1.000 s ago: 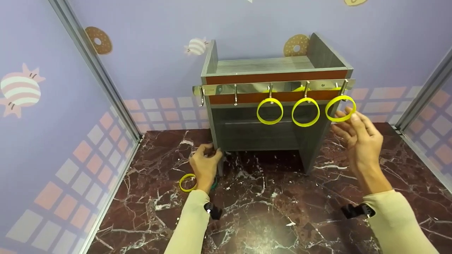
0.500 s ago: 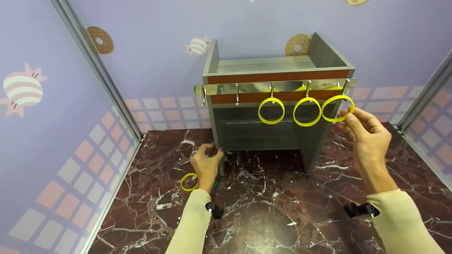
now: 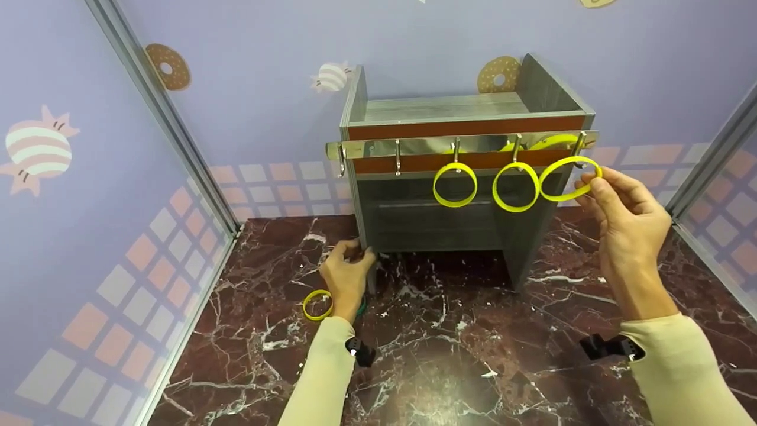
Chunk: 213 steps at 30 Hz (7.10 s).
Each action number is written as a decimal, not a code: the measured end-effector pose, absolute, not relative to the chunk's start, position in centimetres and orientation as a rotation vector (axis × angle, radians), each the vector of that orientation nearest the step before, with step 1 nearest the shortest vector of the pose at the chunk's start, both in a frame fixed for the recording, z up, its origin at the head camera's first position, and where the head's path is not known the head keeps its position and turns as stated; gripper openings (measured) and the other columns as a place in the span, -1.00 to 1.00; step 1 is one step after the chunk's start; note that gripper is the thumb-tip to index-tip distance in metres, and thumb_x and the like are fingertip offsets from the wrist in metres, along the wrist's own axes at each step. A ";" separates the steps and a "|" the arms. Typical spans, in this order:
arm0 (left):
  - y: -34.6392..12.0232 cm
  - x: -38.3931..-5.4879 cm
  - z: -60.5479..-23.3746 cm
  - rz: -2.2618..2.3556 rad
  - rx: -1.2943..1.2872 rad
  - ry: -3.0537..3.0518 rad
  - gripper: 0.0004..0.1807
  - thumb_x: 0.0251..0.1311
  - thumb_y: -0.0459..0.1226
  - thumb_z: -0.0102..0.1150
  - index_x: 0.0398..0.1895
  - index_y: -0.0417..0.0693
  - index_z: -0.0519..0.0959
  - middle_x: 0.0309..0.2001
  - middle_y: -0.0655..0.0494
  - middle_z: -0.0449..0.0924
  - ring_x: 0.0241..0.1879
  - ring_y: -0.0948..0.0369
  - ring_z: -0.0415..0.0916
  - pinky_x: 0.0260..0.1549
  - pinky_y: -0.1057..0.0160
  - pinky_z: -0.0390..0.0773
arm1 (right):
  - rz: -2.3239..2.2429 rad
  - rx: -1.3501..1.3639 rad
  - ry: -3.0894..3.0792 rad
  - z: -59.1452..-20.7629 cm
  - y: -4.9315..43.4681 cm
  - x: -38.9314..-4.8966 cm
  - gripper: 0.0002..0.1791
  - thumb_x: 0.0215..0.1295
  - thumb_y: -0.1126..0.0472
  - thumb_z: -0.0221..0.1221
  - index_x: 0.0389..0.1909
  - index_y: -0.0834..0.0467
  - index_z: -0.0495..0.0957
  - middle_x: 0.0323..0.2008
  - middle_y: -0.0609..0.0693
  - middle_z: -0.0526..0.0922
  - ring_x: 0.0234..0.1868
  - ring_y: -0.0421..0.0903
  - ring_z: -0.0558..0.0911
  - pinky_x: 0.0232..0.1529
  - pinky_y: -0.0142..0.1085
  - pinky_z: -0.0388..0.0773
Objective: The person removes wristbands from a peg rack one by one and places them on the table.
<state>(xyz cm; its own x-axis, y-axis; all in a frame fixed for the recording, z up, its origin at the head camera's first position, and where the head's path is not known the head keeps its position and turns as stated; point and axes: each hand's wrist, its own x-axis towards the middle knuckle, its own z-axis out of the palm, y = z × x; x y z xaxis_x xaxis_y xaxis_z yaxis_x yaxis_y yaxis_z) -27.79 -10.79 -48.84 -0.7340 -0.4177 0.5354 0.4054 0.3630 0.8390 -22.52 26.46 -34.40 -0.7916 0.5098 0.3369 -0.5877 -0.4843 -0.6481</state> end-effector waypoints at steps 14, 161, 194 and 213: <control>-10.8 -27.7 -48.7 -1.426 0.000 -1.915 -0.84 0.01 -0.44 0.52 -0.31 -0.21 0.75 -0.36 0.00 0.78 -0.38 0.11 0.76 -0.37 0.25 0.74 | 2.269 0.168 -0.966 -34.7 27.3 -21.9 -0.65 0.24 0.58 0.37 0.02 0.65 0.57 -0.18 0.44 0.73 -0.21 0.18 0.79 -0.19 -0.17 0.78; -10.7 -27.7 -48.9 -1.428 0.034 -1.931 -0.85 0.01 -0.46 0.51 -0.34 -0.20 0.74 -0.36 0.00 0.78 -0.40 0.16 0.76 -0.39 0.27 0.73 | 2.200 -0.578 -1.973 -53.7 31.8 -21.3 -0.90 0.44 0.47 0.25 -0.14 0.28 0.70 -0.40 -0.11 0.78 -0.34 -0.22 0.79 -0.16 -0.33 0.75; -10.5 -27.5 -49.0 -1.469 0.016 -1.905 -0.86 0.04 -0.47 0.51 -0.32 -0.21 0.74 -0.36 -0.02 0.78 -0.40 0.14 0.77 -0.40 0.27 0.74 | 1.429 -0.423 -2.386 -52.2 30.4 -20.4 -0.65 0.42 0.22 0.38 0.11 0.34 0.70 -0.24 -0.06 0.80 -0.35 -0.44 0.61 -0.34 -0.57 0.57; -10.5 -27.6 -49.1 -1.443 0.042 -1.931 -0.85 0.04 -0.45 0.51 -0.30 -0.22 0.75 -0.35 -0.03 0.78 -0.39 0.13 0.77 -0.39 0.23 0.75 | 1.675 -0.209 -2.119 -48.0 27.4 -20.0 -0.67 0.44 0.28 0.36 0.10 0.40 0.67 -0.22 -0.23 0.79 -0.22 -0.35 0.73 -0.18 -0.53 0.65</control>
